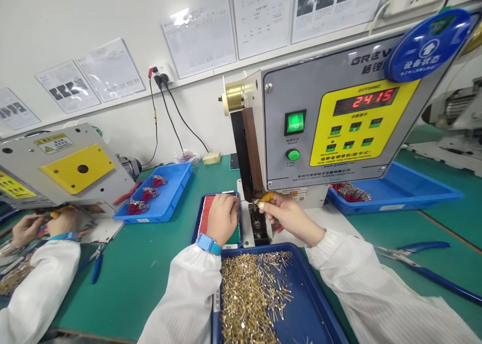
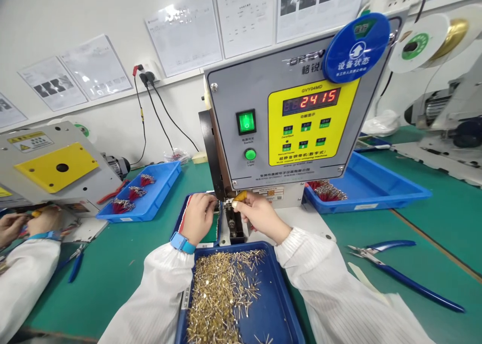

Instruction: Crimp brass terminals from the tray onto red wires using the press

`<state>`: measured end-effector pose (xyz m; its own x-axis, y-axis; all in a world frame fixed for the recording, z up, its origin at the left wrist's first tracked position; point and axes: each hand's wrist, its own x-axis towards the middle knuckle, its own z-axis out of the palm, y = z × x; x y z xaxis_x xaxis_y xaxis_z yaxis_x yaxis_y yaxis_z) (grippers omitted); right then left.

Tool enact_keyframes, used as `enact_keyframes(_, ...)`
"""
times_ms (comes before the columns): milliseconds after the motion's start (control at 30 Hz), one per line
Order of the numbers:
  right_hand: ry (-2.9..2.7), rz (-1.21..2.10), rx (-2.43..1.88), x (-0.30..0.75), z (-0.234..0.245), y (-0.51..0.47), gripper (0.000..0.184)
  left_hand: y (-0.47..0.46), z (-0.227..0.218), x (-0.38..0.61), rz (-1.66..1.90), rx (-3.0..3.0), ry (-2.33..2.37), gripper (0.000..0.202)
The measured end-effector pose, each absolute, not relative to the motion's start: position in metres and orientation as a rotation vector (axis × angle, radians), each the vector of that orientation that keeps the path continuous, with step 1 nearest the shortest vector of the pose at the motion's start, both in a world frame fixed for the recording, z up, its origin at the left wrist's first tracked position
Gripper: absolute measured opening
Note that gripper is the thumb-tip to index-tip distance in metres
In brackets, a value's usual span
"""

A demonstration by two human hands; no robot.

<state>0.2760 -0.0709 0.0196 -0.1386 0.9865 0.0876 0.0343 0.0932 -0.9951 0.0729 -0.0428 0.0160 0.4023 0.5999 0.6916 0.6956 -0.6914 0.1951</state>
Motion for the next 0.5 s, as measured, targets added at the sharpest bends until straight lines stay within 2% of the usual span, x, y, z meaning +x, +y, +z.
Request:
enact_keyframes(267,-1.398,1.172,-1.076,0.2725,0.0177,-0.0692,0.031,-0.0542,0.0190,0.0825,-1.256,-2.470,-0.994,0.015)
enact_keyframes(500,-1.458,1.112,-1.091,0.2721,0.0154,-0.0692,0.032,-0.0542,0.0188,0.0826,-1.234,-2.476,-1.011,0.017)
